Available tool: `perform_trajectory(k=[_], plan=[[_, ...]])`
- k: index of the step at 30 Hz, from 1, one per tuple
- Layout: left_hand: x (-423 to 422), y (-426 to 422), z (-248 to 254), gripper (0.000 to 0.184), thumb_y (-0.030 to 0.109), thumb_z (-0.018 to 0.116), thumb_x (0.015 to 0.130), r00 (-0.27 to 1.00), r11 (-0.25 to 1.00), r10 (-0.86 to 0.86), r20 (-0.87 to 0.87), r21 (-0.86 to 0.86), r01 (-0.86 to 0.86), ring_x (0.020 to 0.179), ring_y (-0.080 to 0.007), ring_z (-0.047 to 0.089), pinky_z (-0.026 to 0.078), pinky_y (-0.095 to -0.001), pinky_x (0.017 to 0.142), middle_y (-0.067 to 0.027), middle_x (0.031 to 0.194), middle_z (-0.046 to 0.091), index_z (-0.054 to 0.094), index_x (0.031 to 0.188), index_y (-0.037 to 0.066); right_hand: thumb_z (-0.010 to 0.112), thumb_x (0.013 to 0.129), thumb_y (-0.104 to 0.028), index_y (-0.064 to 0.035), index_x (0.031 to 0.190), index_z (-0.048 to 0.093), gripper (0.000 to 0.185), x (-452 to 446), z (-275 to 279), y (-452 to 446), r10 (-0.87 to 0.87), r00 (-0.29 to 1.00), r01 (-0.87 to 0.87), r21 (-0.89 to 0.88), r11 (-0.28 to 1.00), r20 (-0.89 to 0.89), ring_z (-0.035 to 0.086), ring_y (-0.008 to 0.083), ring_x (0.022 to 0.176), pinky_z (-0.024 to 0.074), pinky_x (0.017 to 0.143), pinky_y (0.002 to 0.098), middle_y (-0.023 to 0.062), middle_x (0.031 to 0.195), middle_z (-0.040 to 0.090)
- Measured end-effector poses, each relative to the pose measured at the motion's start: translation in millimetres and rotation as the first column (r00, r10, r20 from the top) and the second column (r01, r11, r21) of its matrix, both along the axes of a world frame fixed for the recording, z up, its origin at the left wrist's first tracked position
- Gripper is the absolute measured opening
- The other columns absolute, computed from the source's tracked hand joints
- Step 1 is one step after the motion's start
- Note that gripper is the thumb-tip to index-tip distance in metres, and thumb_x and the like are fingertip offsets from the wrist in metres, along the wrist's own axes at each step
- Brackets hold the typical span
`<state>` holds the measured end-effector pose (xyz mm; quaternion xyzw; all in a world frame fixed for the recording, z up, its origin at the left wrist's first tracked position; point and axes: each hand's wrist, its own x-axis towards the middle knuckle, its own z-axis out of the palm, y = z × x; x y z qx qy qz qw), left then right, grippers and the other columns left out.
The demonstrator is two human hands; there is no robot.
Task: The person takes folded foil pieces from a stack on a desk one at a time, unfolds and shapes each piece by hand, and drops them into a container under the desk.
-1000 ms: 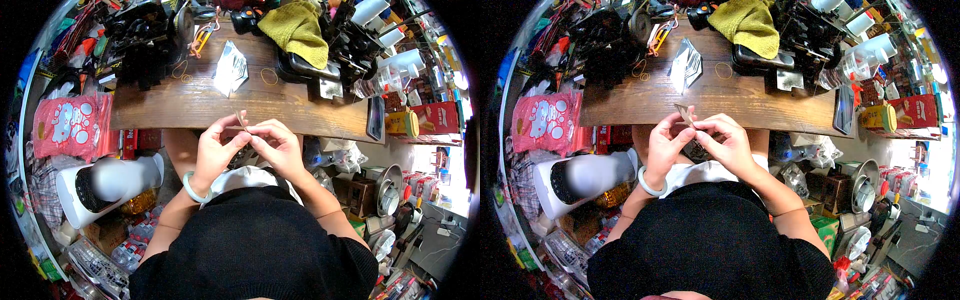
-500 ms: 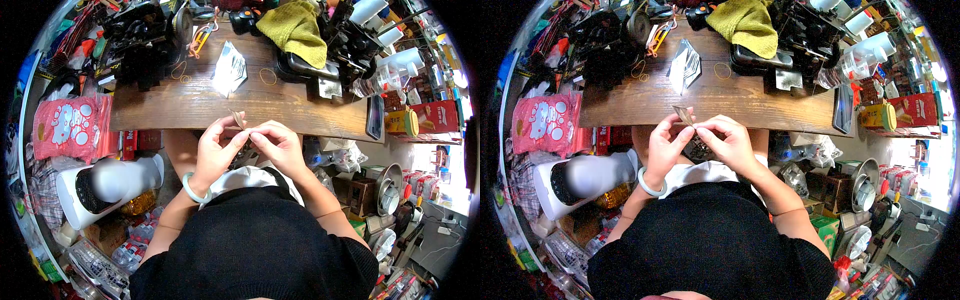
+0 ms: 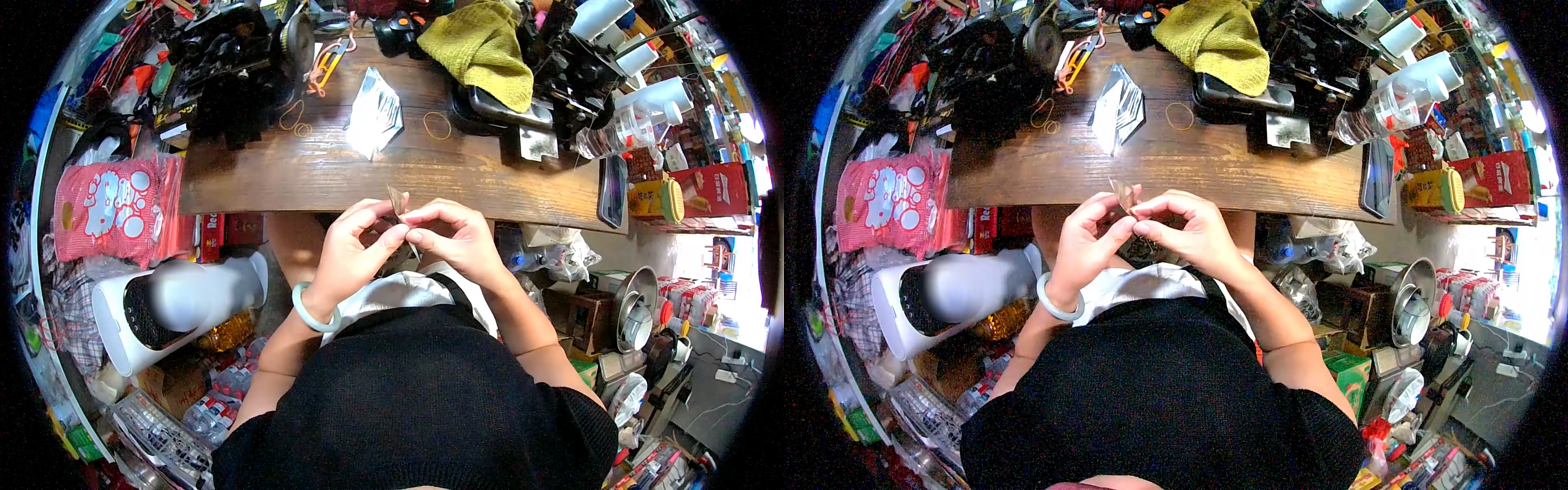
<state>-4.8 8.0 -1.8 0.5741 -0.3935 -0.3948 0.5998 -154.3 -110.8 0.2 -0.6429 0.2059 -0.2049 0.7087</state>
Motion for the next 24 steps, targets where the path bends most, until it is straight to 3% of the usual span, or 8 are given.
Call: perform_trajectory(k=[5, 9, 11, 12, 14, 18, 20, 24], plan=[[3, 2, -2, 0.035, 0.009, 0.068, 0.089, 0.995, 0.999, -0.041, -0.09, 0.013, 0.043, 0.088, -0.007, 0.059, 0.049, -0.0199, 0.076, -0.0031, 0.106, 0.058, 0.062, 0.122, 0.001, 0.072, 0.087, -0.012, 0.0, 0.102, 0.07, 0.02, 0, 4, -3, 0.045, 0.999, -0.042, 0.301, 0.953, -0.005, 0.062, 0.0099, 0.086, 0.0512, 0.077, 0.0262, 0.0026, 0.092, 0.07], [3, 2, -4, 0.036, 0.007, 0.066, 0.089, 0.981, 0.998, -0.061, -0.185, 0.012, 0.064, 0.09, -0.0081, 0.057, 0.048, -0.0204, 0.078, -0.0045, 0.112, 0.057, 0.06, 0.125, 0.002, 0.073, 0.086, -0.013, -0.0006, 0.102, 0.069, 0.02, -1, -3, -6, 0.072, 0.996, -0.049, 0.314, 0.948, -0.062, 0.063, 0.0101, 0.079, 0.0511, 0.072, 0.0259, 0.0019, 0.087, 0.069], [1, 3, -4, 0.042, 0.005, 0.065, 0.089, 0.979, 0.997, -0.077, -0.188, 0.016, 0.082, 0.093, -0.0089, 0.057, 0.049, -0.0208, 0.079, -0.0053, 0.117, 0.056, 0.056, 0.129, 0.002, 0.073, 0.085, -0.012, -0.0023, 0.101, 0.069, 0.019, 2, -8, -1, -0.112, 0.992, 0.089, -0.306, 0.948, -0.057, 0.064, 0.0133, 0.072, 0.05, 0.067, 0.0247, 0.0046, 0.082, 0.068], [-4, 3, -3, 0.049, 0.001, 0.064, 0.087, 0.992, 0.999, 0.029, -0.121, 0.046, -0.024, 0.094, -0.0098, 0.056, 0.049, -0.0218, 0.079, -0.0058, 0.121, 0.054, 0.049, 0.134, 0.004, 0.073, 0.079, -0.008, -0.0053, 0.099, 0.068, 0.02, 5, -5, 1, -0.188, 0.982, 0.156, -0.607, 0.779, 0.012, 0.064, 0.0188, 0.07, 0.0504, 0.063, 0.0256, 0.0074, 0.081, 0.067], [-10, 1, 4, 0.058, -0.002, 0.063, 0.085, 0.99, 0.989, 0.135, -0.051, 0.069, -0.131, 0.096, -0.0106, 0.055, 0.05, -0.0229, 0.08, -0.0063, 0.126, 0.052, 0.043, 0.139, 0.005, 0.074, 0.076, -0.007, -0.0037, 0.093, 0.068, 0.018, 5, 2, 2, -0.183, 0.977, 0.17, -0.908, 0.384, 0.106, 0.063, 0.0188, 0.069, 0.0517, 0.061, 0.0273, 0.0071, 0.085, 0.066], [-12, -6, 4, 0.058, -0.008, 0.059, 0.081, 0.974, 0.976, 0.219, 0.055, -0.013, -0.219, 0.094, -0.0098, 0.054, 0.049, -0.0234, 0.079, -0.0066, 0.125, 0.053, 0.043, 0.135, 0.004, 0.074, 0.072, -0.006, -0.0055, 0.091, 0.066, 0.021, 8, 8, 11, -0.185, 0.978, 0.128, -0.976, 0.178, 0.095, 0.064, 0.0198, 0.07, 0.0525, 0.062, 0.0284, 0.005, 0.086, 0.066], [-6, -6, -1, 0.048, -0.009, 0.057, 0.081, 0.977, 0.98, 0.197, -0.081, 0.021, -0.196, 0.095, -0.0079, 0.053, 0.047, -0.0218, 0.079, -0.0074, 0.118, 0.057, 0.046, 0.127, 0.002, 0.074, 0.072, -0.006, -0.006, 0.093, 0.066, 0.023, 11, 8, 11, -0.196, 0.96, 0.217, -0.973, 0.077, 0.198, 0.065, 0.0177, 0.071, 0.0525, 0.062, 0.0279, 0.0034, 0.087, 0.065], [-17, -13, 1, 0.031, -0.012, 0.052, 0.084, 0.94, 0.953, 0.279, -0.198, -0.065, -0.297, 0.096, -0.0077, 0.054, 0.047, -0.0226, 0.082, -0.0111, 0.118, 0.059, 0.047, 0.111, 0.002, 0.07, 0.071, -0.009, -0.0087, 0.099, 0.066, 0.029, 18, 4, 11, -0.241, 0.933, 0.292, -0.953, 0.076, 0.267, 0.064, 0.0222, 0.084, 0.0533, 0.07, 0.0313, 0.0047, 0.095, 0.066]])
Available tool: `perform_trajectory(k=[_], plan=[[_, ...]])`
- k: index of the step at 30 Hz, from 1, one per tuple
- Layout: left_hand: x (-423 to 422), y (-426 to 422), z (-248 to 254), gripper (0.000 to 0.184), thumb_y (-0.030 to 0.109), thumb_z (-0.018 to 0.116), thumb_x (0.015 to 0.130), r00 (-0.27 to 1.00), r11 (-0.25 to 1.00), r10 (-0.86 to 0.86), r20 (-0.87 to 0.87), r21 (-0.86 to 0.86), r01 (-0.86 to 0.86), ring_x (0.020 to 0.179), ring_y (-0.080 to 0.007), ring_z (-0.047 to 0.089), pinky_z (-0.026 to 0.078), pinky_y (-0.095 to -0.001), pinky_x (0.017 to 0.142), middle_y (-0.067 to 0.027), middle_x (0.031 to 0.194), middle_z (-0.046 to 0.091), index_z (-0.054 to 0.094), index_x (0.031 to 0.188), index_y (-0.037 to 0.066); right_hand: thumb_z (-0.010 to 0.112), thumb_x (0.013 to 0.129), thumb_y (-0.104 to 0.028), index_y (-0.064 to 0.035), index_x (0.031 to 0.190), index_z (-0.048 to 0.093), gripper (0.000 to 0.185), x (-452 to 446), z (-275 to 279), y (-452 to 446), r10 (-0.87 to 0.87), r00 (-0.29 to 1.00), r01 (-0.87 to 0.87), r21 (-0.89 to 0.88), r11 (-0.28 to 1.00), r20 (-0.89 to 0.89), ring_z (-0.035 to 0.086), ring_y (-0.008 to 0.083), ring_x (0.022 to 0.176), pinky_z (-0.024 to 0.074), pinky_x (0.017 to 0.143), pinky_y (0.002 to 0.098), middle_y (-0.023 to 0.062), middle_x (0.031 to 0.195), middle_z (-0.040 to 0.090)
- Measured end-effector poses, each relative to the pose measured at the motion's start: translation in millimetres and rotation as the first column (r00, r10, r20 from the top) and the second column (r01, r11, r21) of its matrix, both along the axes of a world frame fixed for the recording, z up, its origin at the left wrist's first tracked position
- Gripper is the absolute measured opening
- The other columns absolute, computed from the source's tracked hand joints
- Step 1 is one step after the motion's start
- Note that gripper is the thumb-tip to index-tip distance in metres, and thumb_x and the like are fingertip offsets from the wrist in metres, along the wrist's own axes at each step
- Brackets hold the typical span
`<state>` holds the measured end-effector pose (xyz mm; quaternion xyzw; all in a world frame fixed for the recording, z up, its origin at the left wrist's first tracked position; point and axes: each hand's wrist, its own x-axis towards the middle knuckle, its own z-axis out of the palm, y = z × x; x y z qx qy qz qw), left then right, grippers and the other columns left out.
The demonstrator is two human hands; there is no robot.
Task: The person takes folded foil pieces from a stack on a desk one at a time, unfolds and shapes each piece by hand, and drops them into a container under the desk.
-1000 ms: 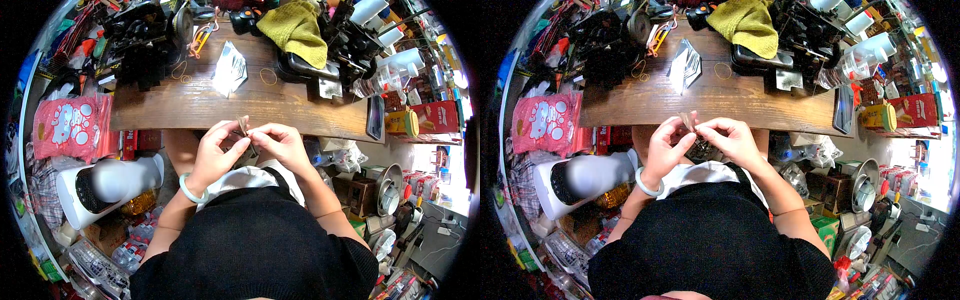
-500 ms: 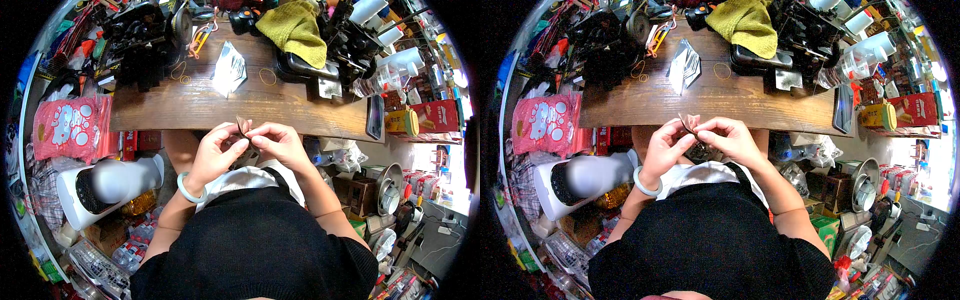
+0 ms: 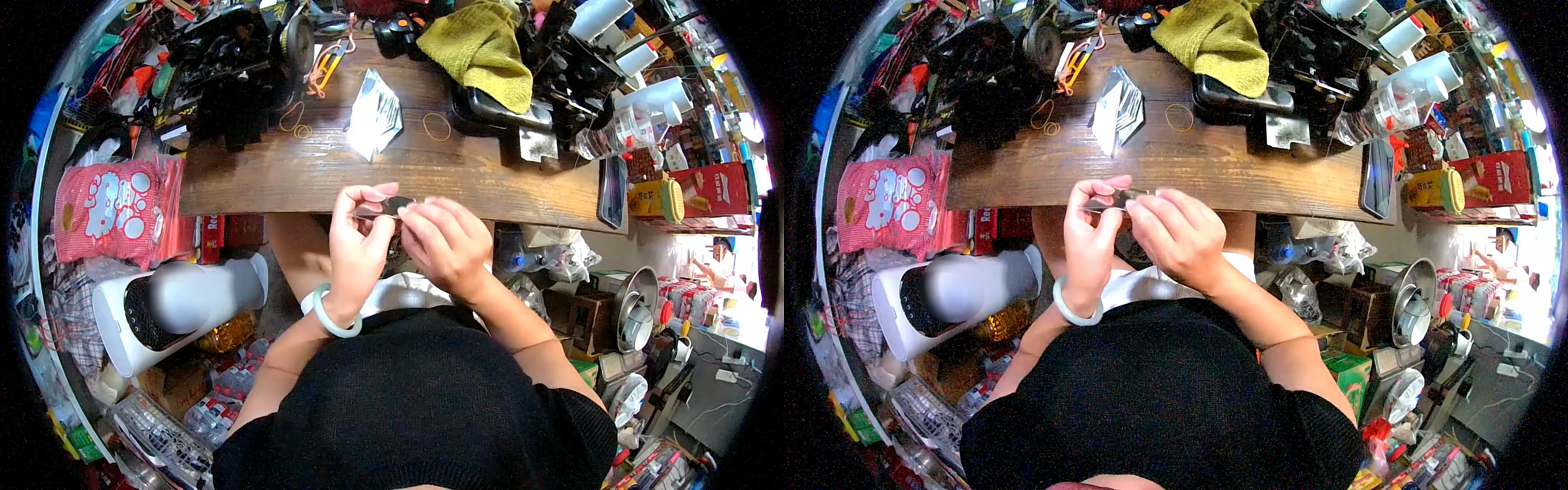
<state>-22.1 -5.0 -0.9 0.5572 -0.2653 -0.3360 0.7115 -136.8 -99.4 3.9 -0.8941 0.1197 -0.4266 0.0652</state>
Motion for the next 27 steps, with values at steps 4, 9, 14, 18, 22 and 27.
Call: perform_trajectory(k=[4, 9, 14, 18, 22, 27], plan=[[-18, -6, 2, 0.023, -0.01, 0.052, 0.09, 0.99, 0.982, -0.018, -0.139, -0.188, -0.008, 0.111, -0.0152, 0.055, 0.048, -0.0271, 0.093, -0.0171, 0.127, 0.054, 0.044, 0.107, 0.003, 0.072, 0.064, 0.001, -0.0062, 0.107, 0.062, 0.045, 8, 6, 3, -0.197, 0.97, 0.133, 0.372, 0.919, 0.14, 0.055, 0.0287, 0.107, 0.0501, 0.09, 0.0362, 0.0107, 0.11, 0.056], [-20, -7, 16, 0.031, -0.01, 0.053, 0.09, 0.98, 0.963, 0.093, -0.174, -0.235, -0.133, 0.114, -0.016, 0.055, 0.051, -0.0269, 0.091, -0.0172, 0.128, 0.053, 0.043, 0.117, 0.002, 0.066, 0.082, 0.002, -0.0003, 0.112, 0.057, 0.03, 4, -1, -1, -0.164, 0.913, -0.318, 0.903, 0.29, 0.374, 0.057, 0.0129, 0.1, 0.0492, 0.087, 0.0277, 0.0067, 0.11, 0.057], [-11, -4, -5, 0.032, -0.005, 0.061, 0.088, 0.973, 0.962, 0.22, -0.075, -0.15, -0.229, 0.099, -0.0136, 0.06, 0.056, -0.0284, 0.084, -0.008, 0.117, 0.059, 0.051, 0.118, 0.003, 0.066, 0.088, 0.001, -0.0003, 0.111, 0.061, 0.023, 5, -3, 9, -0.234, 0.845, -0.441, 0.875, 0.2, 0.48, 0.06, 0.0106, 0.093, 0.0488, 0.082, 0.0233, 0.0058, 0.104, 0.063], [-12, -5, -5, 0.028, -0.006, 0.06, 0.088, 0.952, 0.948, 0.256, -0.165, -0.148, -0.281, 0.094, -0.0131, 0.063, 0.056, -0.0274, 0.081, -0.0073, 0.109, 0.065, 0.061, 0.116, 0.001, 0.061, 0.09, 0.003, 0.0032, 0.114, 0.059, 0.024, 4, -14, 7, -0.196, 0.87, -0.375, 0.865, 0.334, 0.453, 0.062, 0.0113, 0.091, 0.053, 0.081, 0.0261, 0.0078, 0.107, 0.062], [-12, -5, -13, 0.027, -0.009, 0.059, 0.088, 0.932, 0.934, 0.326, -0.157, -0.101, -0.344, 0.097, -0.0146, 0.063, 0.056, -0.0281, 0.08, -0.0082, 0.111, 0.066, 0.064, 0.113, 0.0, 0.06, 0.089, 0.007, 0.0016, 0.11, 0.064, 0.021, 7, -18, 3, -0.202, 0.873, -0.323, 0.836, 0.444, 0.444, 0.062, 0.0104, 0.091, 0.052, 0.08, 0.0233, 0.0049, 0.106, 0.06], [0, -3, -16, 0.025, -0.011, 0.062, 0.084, 0.948, 0.944, 0.31, 0.079, -0.141, -0.297, 0.097, -0.0145, 0.063, 0.052, -0.0258, 0.084, -0.0097, 0.11, 0.066, 0.067, 0.107, -0.002, 0.067, 0.084, 0.006, -0.0002, 0.101, 0.069, 0.019, 7, -16, 0, -0.23, 0.866, -0.301, 0.83, 0.47, 0.445, 0.058, 0.0083, 0.083, 0.0464, 0.072, 0.0202, 0.0041, 0.095, 0.061]])
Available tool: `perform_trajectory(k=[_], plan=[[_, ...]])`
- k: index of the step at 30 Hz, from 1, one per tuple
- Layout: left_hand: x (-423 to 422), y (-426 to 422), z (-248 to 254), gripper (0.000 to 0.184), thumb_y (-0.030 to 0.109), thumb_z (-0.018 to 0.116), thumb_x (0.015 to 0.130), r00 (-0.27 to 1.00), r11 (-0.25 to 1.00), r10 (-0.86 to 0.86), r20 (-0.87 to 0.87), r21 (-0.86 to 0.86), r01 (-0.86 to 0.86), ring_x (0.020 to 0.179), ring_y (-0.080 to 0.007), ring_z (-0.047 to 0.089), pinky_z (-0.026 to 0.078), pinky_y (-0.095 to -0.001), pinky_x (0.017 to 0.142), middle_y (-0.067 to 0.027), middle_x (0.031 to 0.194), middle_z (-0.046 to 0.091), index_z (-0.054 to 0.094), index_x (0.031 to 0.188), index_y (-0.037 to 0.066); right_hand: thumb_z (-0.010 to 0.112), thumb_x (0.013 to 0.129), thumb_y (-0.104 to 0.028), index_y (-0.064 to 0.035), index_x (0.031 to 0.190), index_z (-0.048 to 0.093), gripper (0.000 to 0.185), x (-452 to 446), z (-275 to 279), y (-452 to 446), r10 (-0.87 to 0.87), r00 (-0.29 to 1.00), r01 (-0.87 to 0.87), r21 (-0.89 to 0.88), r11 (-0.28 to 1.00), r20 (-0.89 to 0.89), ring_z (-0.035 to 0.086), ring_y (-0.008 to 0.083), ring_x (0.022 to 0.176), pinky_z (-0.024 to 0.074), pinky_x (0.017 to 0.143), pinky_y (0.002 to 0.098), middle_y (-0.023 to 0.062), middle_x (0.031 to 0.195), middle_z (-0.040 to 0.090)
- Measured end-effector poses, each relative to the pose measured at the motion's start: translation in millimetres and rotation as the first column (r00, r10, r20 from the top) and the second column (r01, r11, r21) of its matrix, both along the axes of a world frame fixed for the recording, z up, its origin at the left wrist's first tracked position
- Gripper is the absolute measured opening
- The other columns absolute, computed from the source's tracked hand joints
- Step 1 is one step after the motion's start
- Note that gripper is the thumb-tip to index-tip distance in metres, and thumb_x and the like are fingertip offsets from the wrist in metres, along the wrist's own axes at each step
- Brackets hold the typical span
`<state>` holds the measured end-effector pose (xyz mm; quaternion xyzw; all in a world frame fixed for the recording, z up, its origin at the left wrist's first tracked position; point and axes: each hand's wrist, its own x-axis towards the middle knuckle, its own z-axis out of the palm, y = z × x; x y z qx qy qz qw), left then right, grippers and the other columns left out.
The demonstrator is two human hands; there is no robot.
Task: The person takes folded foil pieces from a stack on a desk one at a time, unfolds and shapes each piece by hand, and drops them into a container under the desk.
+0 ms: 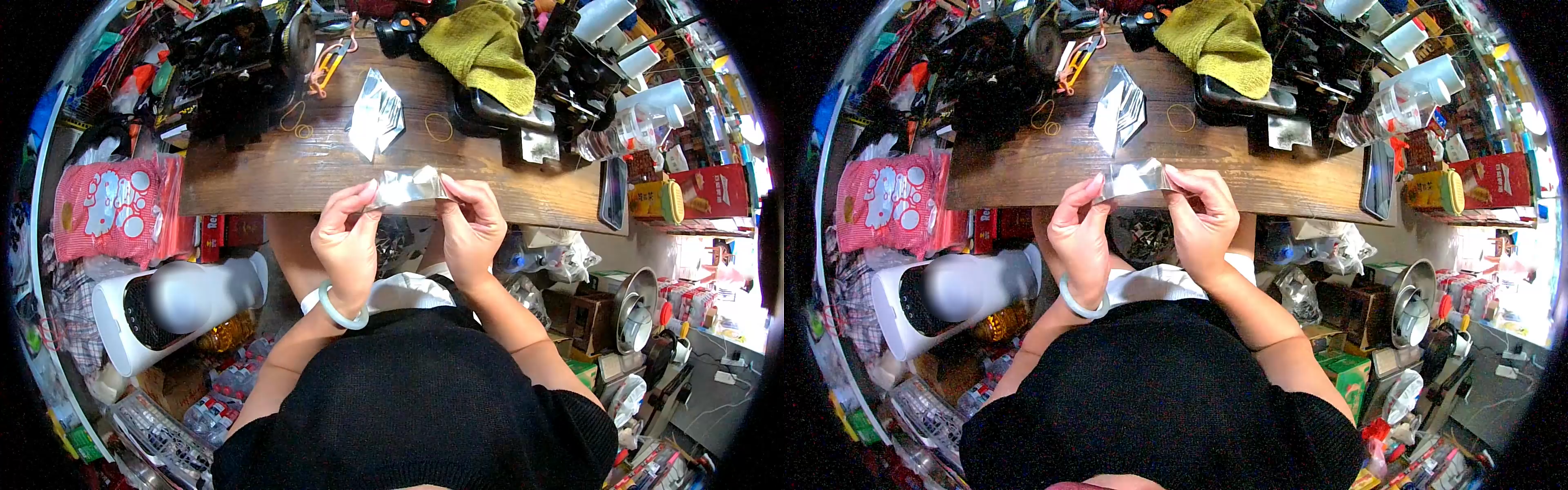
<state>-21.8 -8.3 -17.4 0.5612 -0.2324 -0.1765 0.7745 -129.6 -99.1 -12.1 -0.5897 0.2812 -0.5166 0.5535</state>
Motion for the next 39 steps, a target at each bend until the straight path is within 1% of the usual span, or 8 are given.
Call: perform_trajectory(k=[14, 21, 23, 27, 31, 35, 36, 39], plan=[[11, 0, 14, 0.009, -0.002, 0.065, 0.088, 0.983, 0.982, -0.172, 0.058, 0.094, 0.166, 0.087, -0.0127, 0.064, 0.052, -0.0251, 0.08, -0.0083, 0.098, 0.064, 0.067, 0.096, -0.006, 0.07, 0.087, -0.005, 0.0012, 0.092, 0.068, 0.009, -5, 3, -8, 0.008, 0.981, -0.028, -0.105, 0.994, -0.193, 0.055, 0.0068, 0.074, 0.0432, 0.064, 0.0195, 0.0025, 0.086, 0.06], [23, -2, 20, 0.008, -0.001, 0.063, 0.09, 0.974, 0.97, -0.223, 0.03, 0.109, 0.219, 0.085, -0.0137, 0.064, 0.054, -0.0252, 0.077, -0.0072, 0.103, 0.06, 0.066, 0.095, -0.005, 0.073, 0.086, -0.015, 0.0003, 0.092, 0.068, 0.017, -12, 13, -27, 0.325, 0.912, -0.266, 0.243, 0.933, -0.25, 0.056, 0.0076, 0.071, 0.0459, 0.064, 0.021, 0.0035, 0.085, 0.06], [25, -1, 25, 0.009, 0.0, 0.065, 0.089, 0.968, 0.972, -0.177, 0.176, 0.185, 0.144, 0.085, -0.0146, 0.065, 0.054, -0.0253, 0.077, -0.0081, 0.105, 0.059, 0.067, 0.097, -0.004, 0.073, 0.085, -0.013, -0.0014, 0.096, 0.069, 0.016, -12, 27, -26, 0.161, 0.896, -0.231, -0.123, 0.965, -0.415, 0.057, 0.0075, 0.072, 0.0475, 0.061, 0.0211, 0.0036, 0.088, 0.06], [33, 4, 33, 0.015, 0.005, 0.067, 0.088, 0.887, 0.913, -0.317, 0.336, 0.362, 0.189, 0.091, -0.016, 0.065, 0.054, -0.0272, 0.079, -0.0104, 0.11, 0.06, 0.069, 0.101, -0.002, 0.073, 0.083, -0.006, -0.0029, 0.098, 0.071, 0.016, -15, 16, -22, 0.112, 0.943, -0.181, -0.202, 0.962, -0.312, 0.059, 0.0086, 0.071, 0.0486, 0.059, 0.0211, 0.0058, 0.092, 0.063], [37, -1, 32, 0.027, 0.019, 0.07, 0.088, 0.947, 0.943, -0.315, 0.064, 0.139, 0.304, 0.097, -0.0167, 0.063, 0.052, -0.0281, 0.08, -0.0124, 0.112, 0.062, 0.068, 0.108, 0.001, 0.072, 0.081, 0.001, -0.0014, 0.094, 0.071, 0.013, -24, 17, -18, -0.043, 0.949, -0.084, -0.382, 0.92, -0.313, 0.061, 0.013, 0.069, 0.0494, 0.059, 0.0234, 0.0075, 0.083, 0.063], [66, -19, 14, 0.032, 0.022, 0.069, 0.086, 0.813, 0.91, -0.257, 0.523, 0.414, 0.021, 0.102, -0.0313, 0.062, 0.05, -0.0348, 0.087, -0.0136, 0.114, 0.062, 0.066, 0.111, 0.002, 0.076, 0.074, -0.001, -0.0059, 0.089, 0.071, 0.017, -37, -5, -4, 0.027, 0.912, -0.272, -0.555, 0.786, -0.409, 0.064, 0.0208, 0.068, 0.0514, 0.057, 0.0294, 0.0081, 0.079, 0.064], [68, -25, 22, 0.033, 0.026, 0.069, 0.085, 0.567, 0.858, -0.273, 0.777, 0.463, -0.221, 0.111, -0.0377, 0.056, 0.048, -0.0414, 0.092, -0.014, 0.115, 0.062, 0.066, 0.108, 0.003, 0.076, 0.073, -0.005, -0.0094, 0.088, 0.071, 0.017, -36, -17, 5, 0.042, 0.855, -0.324, -0.468, 0.823, -0.518, 0.064, 0.023, 0.067, 0.0521, 0.057, 0.031, 0.007, 0.078, 0.064], [68, -40, 20, 0.035, 0.027, 0.07, 0.083, 0.389, 0.744, -0.341, 0.856, 0.499, -0.445, 0.118, -0.0381, 0.053, 0.045, -0.043, 0.097, -0.014, 0.119, 0.063, 0.067, 0.109, 0.005, 0.068, 0.082, -0.02, -0.011, 0.09, 0.072, 0.013, -32, -90, 10, 0.0, 0.527, -0.48, -0.297, 0.825, -0.85, 0.066, 0.0276, 0.073, 0.054, 0.061, 0.038, 0.0104, 0.086, 0.067]])
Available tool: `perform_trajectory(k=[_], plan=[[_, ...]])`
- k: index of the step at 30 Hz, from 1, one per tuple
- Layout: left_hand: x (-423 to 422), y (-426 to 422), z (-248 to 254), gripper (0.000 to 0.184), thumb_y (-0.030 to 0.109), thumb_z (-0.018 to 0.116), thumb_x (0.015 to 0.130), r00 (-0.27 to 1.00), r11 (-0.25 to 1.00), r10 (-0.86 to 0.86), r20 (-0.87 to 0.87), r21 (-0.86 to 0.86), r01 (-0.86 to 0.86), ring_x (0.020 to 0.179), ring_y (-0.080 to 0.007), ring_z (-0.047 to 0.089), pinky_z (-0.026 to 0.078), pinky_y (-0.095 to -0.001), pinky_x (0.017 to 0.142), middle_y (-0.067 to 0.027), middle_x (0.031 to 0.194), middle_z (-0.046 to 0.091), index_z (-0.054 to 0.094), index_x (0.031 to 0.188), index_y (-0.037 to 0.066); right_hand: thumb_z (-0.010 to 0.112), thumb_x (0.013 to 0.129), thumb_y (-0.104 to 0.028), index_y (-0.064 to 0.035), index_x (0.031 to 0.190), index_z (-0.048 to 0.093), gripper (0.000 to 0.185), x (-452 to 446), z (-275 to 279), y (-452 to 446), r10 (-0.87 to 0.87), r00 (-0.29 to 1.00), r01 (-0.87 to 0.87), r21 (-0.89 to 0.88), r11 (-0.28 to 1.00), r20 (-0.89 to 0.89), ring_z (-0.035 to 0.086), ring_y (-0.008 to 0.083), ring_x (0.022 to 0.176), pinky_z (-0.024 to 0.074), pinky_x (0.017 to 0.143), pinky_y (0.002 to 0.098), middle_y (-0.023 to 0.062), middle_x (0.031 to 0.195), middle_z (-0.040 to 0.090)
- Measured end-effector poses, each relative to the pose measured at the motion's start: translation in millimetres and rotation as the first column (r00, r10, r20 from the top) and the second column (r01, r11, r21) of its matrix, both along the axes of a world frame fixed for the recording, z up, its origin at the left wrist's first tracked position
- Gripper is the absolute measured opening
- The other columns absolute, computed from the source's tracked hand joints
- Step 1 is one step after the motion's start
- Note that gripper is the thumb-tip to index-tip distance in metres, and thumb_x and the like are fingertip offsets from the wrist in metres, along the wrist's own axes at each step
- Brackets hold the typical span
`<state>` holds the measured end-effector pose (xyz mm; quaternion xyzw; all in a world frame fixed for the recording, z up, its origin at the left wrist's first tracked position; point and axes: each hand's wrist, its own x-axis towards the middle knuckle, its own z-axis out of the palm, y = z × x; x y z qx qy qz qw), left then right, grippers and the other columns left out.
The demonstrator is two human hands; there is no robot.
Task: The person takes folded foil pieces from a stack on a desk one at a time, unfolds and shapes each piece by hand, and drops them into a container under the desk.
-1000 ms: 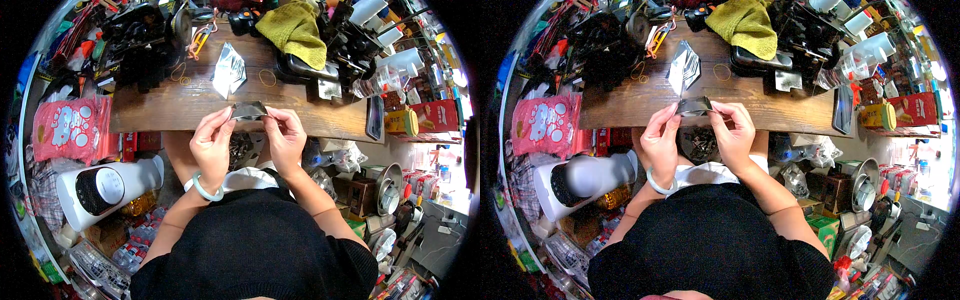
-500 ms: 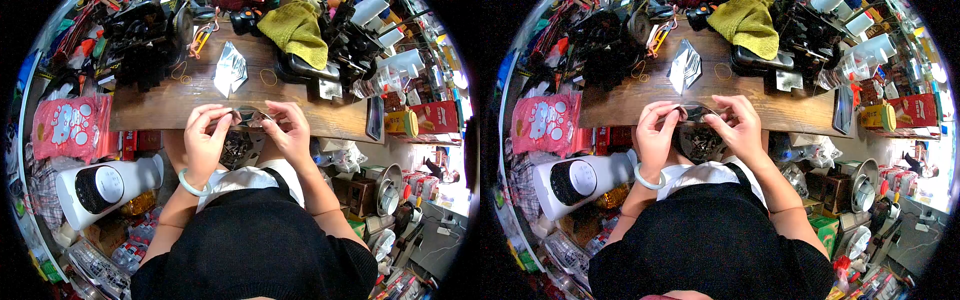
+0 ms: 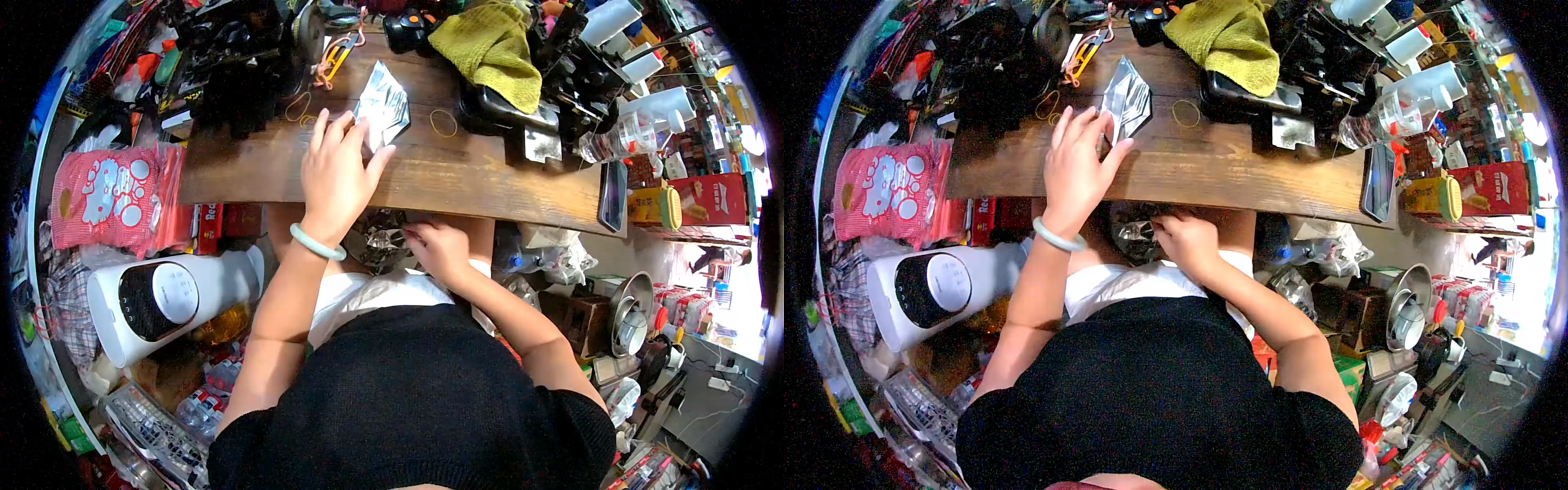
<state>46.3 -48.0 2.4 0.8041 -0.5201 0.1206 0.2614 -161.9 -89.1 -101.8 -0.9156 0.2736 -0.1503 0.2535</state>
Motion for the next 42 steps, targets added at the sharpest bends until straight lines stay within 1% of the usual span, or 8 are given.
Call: perform_trajectory(k=[5, 10, 13, 17, 20, 27, 30, 42], plan=[[7, -10, -8, 0.035, 0.028, 0.071, 0.081, 0.998, 0.999, 0.04, -0.038, -0.029, -0.041, 0.113, -0.035, 0.058, 0.047, -0.0418, 0.094, -0.0126, 0.113, 0.066, 0.067, 0.109, 0.007, 0.063, 0.086, -0.027, -0.0124, 0.089, 0.069, 0.017, 26, -120, -15, 0.169, 0.978, -0.196, -0.276, 0.941, -0.119, 0.066, 0.0288, 0.086, 0.0545, 0.072, 0.0394, 0.0081, 0.097, 0.068], [9, -6, 8, 0.03, 0.023, 0.069, 0.084, 0.992, 0.999, 0.023, -0.124, -0.034, -0.027, 0.105, -0.0332, 0.062, 0.049, -0.0394, 0.09, -0.0104, 0.102, 0.069, 0.065, 0.108, 0.007, 0.058, 0.09, -0.031, -0.0081, 0.095, 0.069, 0.026, 24, -107, 3, 0.198, 0.962, -0.253, -0.338, 0.906, -0.191, 0.066, 0.0296, 0.088, 0.054, 0.075, 0.0391, 0.009, 0.102, 0.067], [9, -4, 6, 0.026, 0.014, 0.067, 0.084, 0.947, 0.992, 0.059, -0.316, -0.091, -0.092, 0.09, -0.0309, 0.065, 0.051, -0.0388, 0.08, -0.0112, 0.093, 0.068, 0.063, 0.107, 0.003, 0.06, 0.09, -0.022, -0.0043, 0.101, 0.069, 0.023, 23, -27, 10, 0.4, 0.914, -0.372, 0.263, 0.89, -0.063, 0.066, 0.0309, 0.086, 0.0547, 0.076, 0.0373, 0.0111, 0.099, 0.067], [-4, 5, 8, 0.028, 0.008, 0.067, 0.087, 0.848, 0.909, -0.18, -0.499, -0.414, -0.05, 0.095, -0.0229, 0.066, 0.05, -0.0342, 0.083, -0.0135, 0.1, 0.069, 0.06, 0.113, 0.001, 0.066, 0.085, -0.004, -0.0004, 0.099, 0.068, 0.015, 30, 73, 8, 0.177, 0.766, -0.393, 0.232, 0.89, 0.618, 0.066, 0.0261, 0.082, 0.0544, 0.071, 0.0341, 0.0142, 0.09, 0.067], [-43, 16, 21, 0.044, 0.002, 0.065, 0.088, 0.275, 0.824, -0.523, -0.807, -0.561, -0.08, 0.108, -0.0166, 0.059, 0.047, -0.0319, 0.093, -0.0095, 0.121, 0.061, 0.049, 0.128, 0.001, 0.058, 0.096, -0.01, -0.001, 0.121, 0.061, 0.027, 41, 115, -6, -0.46, 0.672, -0.273, 0.772, 0.574, 0.58, 0.062, 0.0121, 0.09, 0.0532, 0.077, 0.0262, 0.011, 0.109, 0.064], [-54, 34, 26, 0.059, 0.011, 0.063, 0.094, -0.077, 0.863, -0.505, -0.86, -0.499, -0.08, 0.108, -0.0153, 0.058, 0.048, -0.0278, 0.093, -0.0142, 0.123, 0.059, 0.033, 0.143, -0.001, 0.066, 0.09, -0.007, 0.0009, 0.113, 0.066, 0.025, 46, 112, -26, -0.212, 0.746, -0.205, 0.521, 0.829, 0.631, 0.064, 0.0141, 0.093, 0.0538, 0.075, 0.0252, 0.0124, 0.111, 0.065], [-44, 32, 16, 0.047, 0.013, 0.067, 0.092, 0.1, 0.884, -0.466, -0.879, -0.467, 0.02, 0.096, -0.0105, 0.061, 0.05, -0.0249, 0.086, -0.0094, 0.11, 0.065, 0.048, 0.132, -0.001, 0.068, 0.086, 0.0, -0.0013, 0.114, 0.067, 0.027, 42, 112, -21, -0.168, 0.763, -0.255, 0.529, 0.809, 0.624, 0.063, 0.0141, 0.095, 0.0528, 0.075, 0.0243, 0.0106, 0.112, 0.065], [-38, 35, 18, 0.037, 0.019, 0.067, 0.092, 0.01, 0.918, -0.395, -0.919, -0.394, 0.052, 0.085, -0.0068, 0.061, 0.05, -0.021, 0.076, -0.0028, 0.096, 0.067, 0.059, 0.124, 0.001, 0.072, 0.086, -0.015, -0.0043, 0.111, 0.068, 0.027, 30, 113, -28, -0.256, 0.828, -0.293, 0.774, 0.561, 0.499, 0.061, 0.0116, 0.092, 0.0511, 0.074, 0.0252, 0.0052, 0.111, 0.062]])
